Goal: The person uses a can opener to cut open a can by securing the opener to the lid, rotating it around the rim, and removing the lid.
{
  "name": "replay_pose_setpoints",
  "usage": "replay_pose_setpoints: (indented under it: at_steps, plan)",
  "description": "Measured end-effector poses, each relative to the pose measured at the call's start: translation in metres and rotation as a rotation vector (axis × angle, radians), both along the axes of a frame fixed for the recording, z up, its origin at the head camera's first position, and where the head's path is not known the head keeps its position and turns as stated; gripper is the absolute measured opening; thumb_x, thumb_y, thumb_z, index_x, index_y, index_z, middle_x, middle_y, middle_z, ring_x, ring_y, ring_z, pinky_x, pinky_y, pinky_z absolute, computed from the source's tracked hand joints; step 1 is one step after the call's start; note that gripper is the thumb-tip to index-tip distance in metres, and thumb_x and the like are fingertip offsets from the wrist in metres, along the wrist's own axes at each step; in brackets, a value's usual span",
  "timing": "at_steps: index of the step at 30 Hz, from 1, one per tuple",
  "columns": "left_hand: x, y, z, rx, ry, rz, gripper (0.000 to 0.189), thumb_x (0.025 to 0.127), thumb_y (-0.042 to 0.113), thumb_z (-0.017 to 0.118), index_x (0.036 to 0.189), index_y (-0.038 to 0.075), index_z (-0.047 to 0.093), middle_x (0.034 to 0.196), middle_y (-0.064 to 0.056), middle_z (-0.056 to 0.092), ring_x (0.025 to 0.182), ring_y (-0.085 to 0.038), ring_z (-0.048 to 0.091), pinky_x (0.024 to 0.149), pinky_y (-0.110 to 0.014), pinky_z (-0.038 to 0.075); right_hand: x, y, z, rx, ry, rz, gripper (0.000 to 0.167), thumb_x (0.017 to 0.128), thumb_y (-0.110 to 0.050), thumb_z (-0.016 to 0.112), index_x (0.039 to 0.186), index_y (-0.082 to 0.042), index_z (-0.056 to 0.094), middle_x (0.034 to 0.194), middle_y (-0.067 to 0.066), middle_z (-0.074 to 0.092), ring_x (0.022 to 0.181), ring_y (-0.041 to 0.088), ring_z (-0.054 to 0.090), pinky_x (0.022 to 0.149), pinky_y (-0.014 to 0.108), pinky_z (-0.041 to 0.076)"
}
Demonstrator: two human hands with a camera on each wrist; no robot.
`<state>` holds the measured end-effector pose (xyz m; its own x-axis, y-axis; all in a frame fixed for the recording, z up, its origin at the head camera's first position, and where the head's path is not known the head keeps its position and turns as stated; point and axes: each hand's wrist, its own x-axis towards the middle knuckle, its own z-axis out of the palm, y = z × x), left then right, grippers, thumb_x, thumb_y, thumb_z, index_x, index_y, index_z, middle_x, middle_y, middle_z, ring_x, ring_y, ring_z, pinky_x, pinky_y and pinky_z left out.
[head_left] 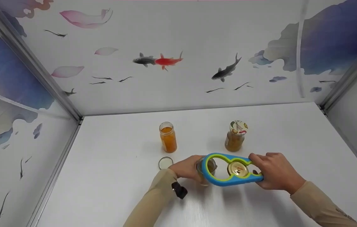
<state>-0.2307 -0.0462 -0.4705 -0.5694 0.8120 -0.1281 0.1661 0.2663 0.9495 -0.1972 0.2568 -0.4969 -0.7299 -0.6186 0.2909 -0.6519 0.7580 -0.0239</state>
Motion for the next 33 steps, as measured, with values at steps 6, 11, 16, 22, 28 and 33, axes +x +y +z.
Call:
replay_pose_setpoints:
  at_steps: [6,11,16,22,28,33]
  plan:
    - [-0.033,0.001,-0.068,0.011,0.055,0.033,0.057,0.066,-0.003,0.081,0.119,0.010,0.062,0.112,-0.003,0.066,0.103,-0.015,0.057,0.101,-0.035,0.040,0.004,0.010,-0.005,-0.014,-0.002,-0.027,0.051,0.057,-0.032,0.086,0.092,-0.012,0.054,0.076,0.000,0.070,0.048,0.005,0.038,0.045,0.023,0.042]
    - [-0.042,-0.004,-0.070,0.064,-0.008,0.057,0.057,0.067,0.001,0.082,0.119,0.014,0.063,0.110,0.005,0.066,0.104,-0.011,0.056,0.102,-0.031,0.037,0.007,0.017,-0.008,-0.020,-0.001,-0.055,0.051,0.056,-0.029,0.087,0.092,-0.012,0.055,0.077,0.001,0.070,0.047,0.005,0.040,0.045,0.022,0.040]
    - [-0.051,-0.005,-0.066,0.041,-0.052,0.125,0.059,0.065,-0.002,0.079,0.119,0.014,0.062,0.109,0.004,0.065,0.103,-0.014,0.054,0.102,-0.036,0.037,0.009,0.023,-0.012,-0.020,-0.005,-0.071,0.051,0.056,-0.027,0.086,0.092,-0.012,0.054,0.076,0.000,0.069,0.048,0.005,0.039,0.045,0.023,0.040]
    - [-0.065,-0.002,-0.061,0.073,-0.033,0.182,0.058,0.067,-0.003,0.078,0.121,0.011,0.062,0.111,0.002,0.065,0.104,-0.016,0.054,0.103,-0.037,0.036,0.014,0.030,-0.018,-0.005,-0.012,-0.101,0.052,0.056,-0.030,0.086,0.093,-0.013,0.053,0.074,0.000,0.068,0.048,0.005,0.038,0.044,0.022,0.039]
    - [-0.074,0.006,-0.062,0.063,-0.006,0.287,0.059,0.067,0.000,0.079,0.123,0.011,0.060,0.111,0.004,0.064,0.106,-0.015,0.054,0.104,-0.039,0.036,0.017,0.034,-0.021,0.005,-0.018,-0.129,0.052,0.056,-0.030,0.086,0.094,-0.013,0.054,0.074,-0.001,0.068,0.047,0.005,0.038,0.044,0.023,0.039]
    - [-0.081,0.005,-0.069,0.034,-0.045,0.414,0.066,0.069,0.002,0.079,0.129,0.014,0.056,0.120,0.003,0.062,0.116,-0.019,0.051,0.109,-0.046,0.031,0.016,0.032,-0.024,0.009,-0.029,-0.138,0.051,0.057,-0.030,0.086,0.094,-0.012,0.054,0.075,-0.001,0.068,0.048,0.005,0.040,0.045,0.024,0.040]
